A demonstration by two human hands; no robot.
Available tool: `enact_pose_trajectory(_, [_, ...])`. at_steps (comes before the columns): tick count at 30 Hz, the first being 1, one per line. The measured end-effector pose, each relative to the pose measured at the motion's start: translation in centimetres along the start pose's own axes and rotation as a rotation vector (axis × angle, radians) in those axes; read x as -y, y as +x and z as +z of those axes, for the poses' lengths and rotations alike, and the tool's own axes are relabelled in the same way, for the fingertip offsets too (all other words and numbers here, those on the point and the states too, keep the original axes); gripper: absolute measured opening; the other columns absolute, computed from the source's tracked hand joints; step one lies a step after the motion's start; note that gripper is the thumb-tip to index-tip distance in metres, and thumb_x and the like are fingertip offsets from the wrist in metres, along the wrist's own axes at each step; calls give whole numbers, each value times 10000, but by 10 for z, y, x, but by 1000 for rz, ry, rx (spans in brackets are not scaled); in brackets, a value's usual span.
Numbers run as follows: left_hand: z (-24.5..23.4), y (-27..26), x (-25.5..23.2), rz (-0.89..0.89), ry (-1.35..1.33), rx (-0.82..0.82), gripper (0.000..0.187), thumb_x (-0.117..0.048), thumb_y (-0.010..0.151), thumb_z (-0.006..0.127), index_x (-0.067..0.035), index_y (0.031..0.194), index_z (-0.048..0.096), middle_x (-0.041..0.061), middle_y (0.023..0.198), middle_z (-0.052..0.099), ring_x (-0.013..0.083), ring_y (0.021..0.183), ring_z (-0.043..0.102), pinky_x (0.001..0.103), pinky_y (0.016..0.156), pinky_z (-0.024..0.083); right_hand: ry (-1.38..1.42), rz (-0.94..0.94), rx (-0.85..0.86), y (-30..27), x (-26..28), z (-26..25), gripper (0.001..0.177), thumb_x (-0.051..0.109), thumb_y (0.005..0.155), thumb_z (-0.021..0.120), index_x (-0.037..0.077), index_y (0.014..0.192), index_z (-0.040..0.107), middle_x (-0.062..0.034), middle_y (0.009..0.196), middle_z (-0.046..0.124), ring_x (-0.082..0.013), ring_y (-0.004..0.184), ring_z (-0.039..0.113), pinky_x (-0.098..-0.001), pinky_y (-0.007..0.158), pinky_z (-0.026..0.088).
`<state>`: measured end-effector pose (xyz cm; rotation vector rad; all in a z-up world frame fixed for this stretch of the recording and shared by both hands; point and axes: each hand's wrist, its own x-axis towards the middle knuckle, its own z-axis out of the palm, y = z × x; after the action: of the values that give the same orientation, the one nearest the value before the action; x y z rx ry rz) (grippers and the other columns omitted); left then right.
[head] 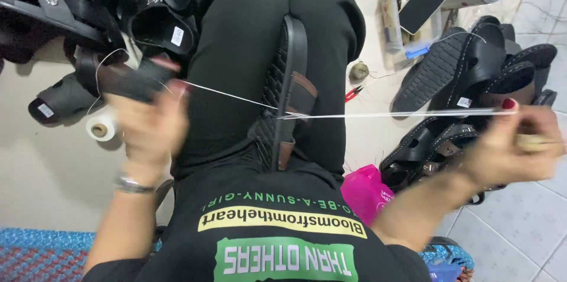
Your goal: Hand-sewing the straps of sandals to the soles using a needle and thread.
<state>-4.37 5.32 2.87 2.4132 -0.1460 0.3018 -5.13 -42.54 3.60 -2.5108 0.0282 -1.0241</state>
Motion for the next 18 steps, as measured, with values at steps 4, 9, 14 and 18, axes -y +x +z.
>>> enact_pose_trajectory(4, [-27, -28, 101, -234, 681, 174, 299, -74, 1029, 902, 133, 1065, 689, 394, 1575, 270, 571, 1126, 673, 470, 1059, 574, -939, 120, -146, -57, -194, -84, 412, 287, 941, 918, 75, 697, 663, -72, 616, 695, -306, 458, 539, -414, 485, 501])
enact_pose_trajectory(9, [8, 23, -44, 134, -18, 328, 252, -154, 887, 731, 24, 1066, 732, 220, 1018, 589, 419, 948, 583, 492, 819, 467, 381, 71, 483, -26, 66, 36, 146, -127, 806, 754, -18, 899, 728, -237, 1191, 717, -309, 854, 621, -388, 848, 475])
enact_pose_trajectory(14, [12, 14, -45, -223, -176, 894, 499, -404, 864, 743, 51, 719, 600, 274, 555, 610, 497, 613, 654, 535, 531, 468, 605, 99, 976, -30, 115, 60, 273, 131, 803, 818, 58, 1059, 759, -172, 950, 766, -395, 774, 721, -468, 677, 569])
enact_pose_trajectory(18, [38, 2, -45, -338, -1187, 849, 276, -123, 954, 638, 9, 1186, 708, 52, 779, 673, 117, 720, 633, 300, 665, 548, 1306, 488, 910, -41, 116, 74, 131, 116, 866, 757, 11, 817, 698, -171, 698, 630, -179, 505, 508, -299, 488, 472])
